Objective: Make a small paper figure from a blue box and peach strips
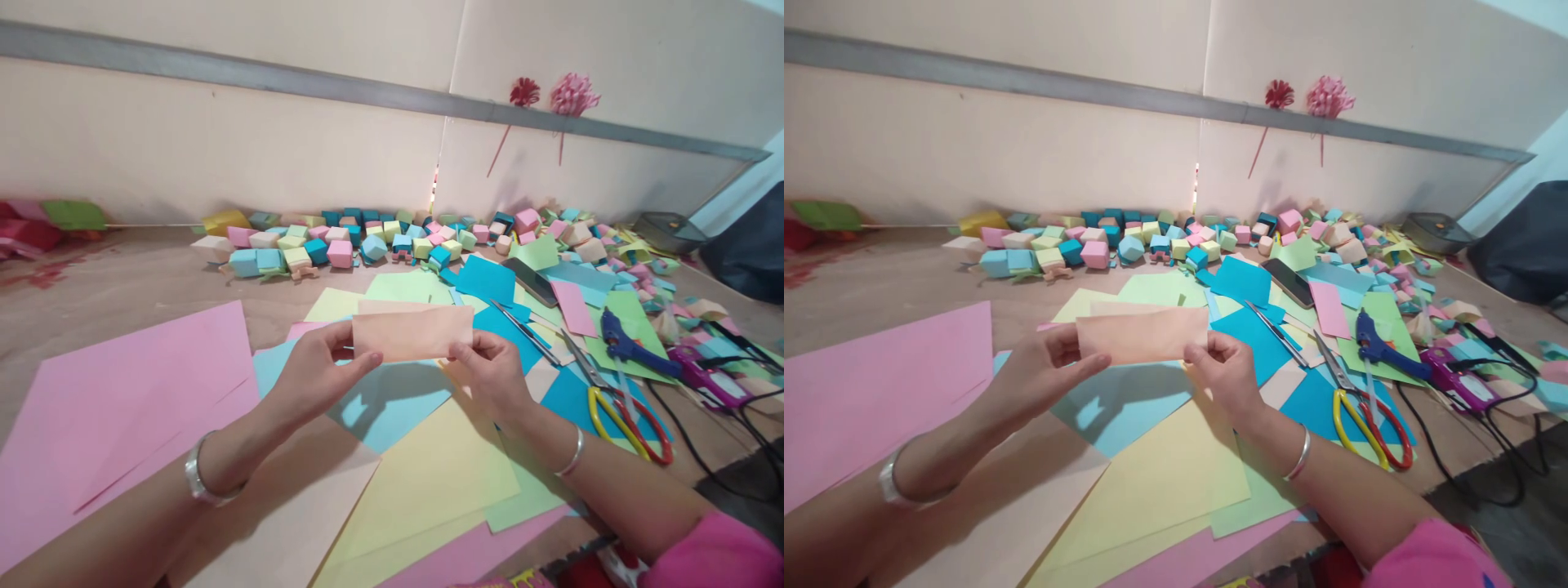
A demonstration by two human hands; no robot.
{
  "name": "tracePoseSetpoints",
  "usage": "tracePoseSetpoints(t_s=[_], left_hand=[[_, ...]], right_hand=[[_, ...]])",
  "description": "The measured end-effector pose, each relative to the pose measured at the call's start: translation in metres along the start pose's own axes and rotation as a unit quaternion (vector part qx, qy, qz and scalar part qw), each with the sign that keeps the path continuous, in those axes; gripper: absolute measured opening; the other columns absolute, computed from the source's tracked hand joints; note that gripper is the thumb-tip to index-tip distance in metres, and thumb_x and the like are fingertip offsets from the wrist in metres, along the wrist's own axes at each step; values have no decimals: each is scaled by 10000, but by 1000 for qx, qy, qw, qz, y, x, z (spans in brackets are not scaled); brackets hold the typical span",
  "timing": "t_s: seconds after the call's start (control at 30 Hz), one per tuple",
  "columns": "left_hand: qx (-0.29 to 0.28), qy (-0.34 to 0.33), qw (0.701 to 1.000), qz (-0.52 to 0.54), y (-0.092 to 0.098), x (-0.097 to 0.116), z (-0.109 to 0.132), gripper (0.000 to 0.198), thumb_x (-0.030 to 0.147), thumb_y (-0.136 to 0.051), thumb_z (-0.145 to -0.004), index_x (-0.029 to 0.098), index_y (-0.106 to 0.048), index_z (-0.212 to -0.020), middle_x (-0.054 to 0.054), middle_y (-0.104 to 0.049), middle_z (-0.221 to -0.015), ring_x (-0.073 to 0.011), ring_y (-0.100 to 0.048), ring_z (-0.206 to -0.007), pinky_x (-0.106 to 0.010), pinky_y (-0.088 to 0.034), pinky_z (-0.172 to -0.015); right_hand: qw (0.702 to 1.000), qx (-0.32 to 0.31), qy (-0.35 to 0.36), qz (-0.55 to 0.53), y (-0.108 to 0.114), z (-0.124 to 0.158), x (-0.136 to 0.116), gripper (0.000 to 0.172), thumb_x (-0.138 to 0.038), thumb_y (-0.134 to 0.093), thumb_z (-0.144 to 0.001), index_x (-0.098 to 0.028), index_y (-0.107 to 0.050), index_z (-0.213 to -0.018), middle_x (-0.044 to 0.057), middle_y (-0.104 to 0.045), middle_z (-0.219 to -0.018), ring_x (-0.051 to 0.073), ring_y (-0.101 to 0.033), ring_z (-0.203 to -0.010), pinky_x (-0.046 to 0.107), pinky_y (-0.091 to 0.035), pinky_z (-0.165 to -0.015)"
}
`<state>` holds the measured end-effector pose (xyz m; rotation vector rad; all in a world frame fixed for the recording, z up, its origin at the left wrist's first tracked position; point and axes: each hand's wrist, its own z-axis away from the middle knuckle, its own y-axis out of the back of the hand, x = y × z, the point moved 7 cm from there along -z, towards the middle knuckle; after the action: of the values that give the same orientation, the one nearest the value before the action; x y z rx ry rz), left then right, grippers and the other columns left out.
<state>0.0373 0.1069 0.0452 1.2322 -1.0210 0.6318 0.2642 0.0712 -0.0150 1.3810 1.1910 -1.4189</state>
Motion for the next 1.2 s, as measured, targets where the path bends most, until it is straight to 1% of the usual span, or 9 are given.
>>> tracePoseSetpoints(t_s=[0.17, 0.23, 0.37, 0.47, 0.53, 0.7, 0.9, 1.03, 1.2], left_hand=[[53, -35, 998, 20, 15, 9, -1, 818, 391, -792, -640, 231, -438, -1360, -14, -667, -903, -202, -637, -873, -294, -531, -738], [42, -15, 999, 10, 17, 8, -2, 647, 395, -757, -689, 226, -553, -1280, -16, -686, -864, -193, -641, -803, -273, -519, -689], [35, 28, 999, -16, 18, 6, 0, 217, 395, -707, -742, 197, -730, -830, -18, -729, -797, -182, -636, -732, -231, -471, -609], [20, 26, 999, -18, 13, 5, 1, 192, 393, -707, -742, 205, -731, -775, -5, -727, -739, -170, -621, -697, -220, -445, -582], [-6, 21, 1000, -20, 7, 2, 0, 178, 384, -703, -743, 209, -731, -763, -2, -725, -733, -170, -624, -700, -221, -445, -591], [-63, 27, 997, -33, -4, -7, -2, 172, 378, -673, -749, 216, -730, -767, -5, -730, -771, -187, -642, -739, -234, -458, -622], [-72, 18, 991, -109, -1, -11, -6, 239, 423, -609, -767, 216, -720, -721, -12, -723, -753, -190, -621, -729, -248, -434, -617], [-123, 34, 981, -144, -6, -21, -9, 248, 437, -612, -739, 213, -713, -702, -11, -700, -702, -187, -607, -682, -250, -413, -575], [-156, 25, 972, -172, -12, -25, -9, 223, 410, -597, -728, 220, -712, -701, -2, -684, -668, -182, -597, -646, -245, -387, -543]], right_hand=[[996, -26, 36, 75, -2, 2, -5, 156, -295, -706, -764, -169, -662, -682, 2, -614, -685, 130, -533, -645, 267, -426, -616], [994, -37, 36, 99, -4, 3, -7, 193, -317, -704, -766, -170, -641, -658, 0, -599, -668, 131, -532, -645, 264, -427, -607], [995, -82, 10, 52, -13, 3, -6, 202, -347, -731, -736, -187, -631, -810, 18, -655, -775, 158, -605, -723, 271, -482, -644], [997, -73, 12, -14, -13, 0, -9, 447, -332, -779, -686, -222, -575, -1068, 41, -677, -953, 186, -643, -882, 295, -517, -747], [999, -40, 20, -25, -8, -2, -12, 498, -342, -768, -708, -232, -552, -1143, 19, -661, -910, 166, -635, -854, 281, -509, -741], [999, -24, 15, 46, -3, -2, -13, 182, -340, -690, -779, -174, -667, -850, 14, -635, -779, 134, -572, -719, 249, -459, -649], [994, -39, 14, 101, -6, -1, -9, 143, -309, -643, -789, -170, -676, -801, 23, -645, -754, 143, -559, -693, 253, -429, -611], [985, -62, 21, 158, -8, -2, -4, 113, -268, -617, -786, -183, -690, -771, 28, -673, -767, 158, -585, -711, 268, -438, -630], [939, -88, 128, 306, -14, 1, -17, 113, -213, -592, -793, -205, -703, -771, 28, -705, -763, 175, -608, -721, 289, -437, -660]])
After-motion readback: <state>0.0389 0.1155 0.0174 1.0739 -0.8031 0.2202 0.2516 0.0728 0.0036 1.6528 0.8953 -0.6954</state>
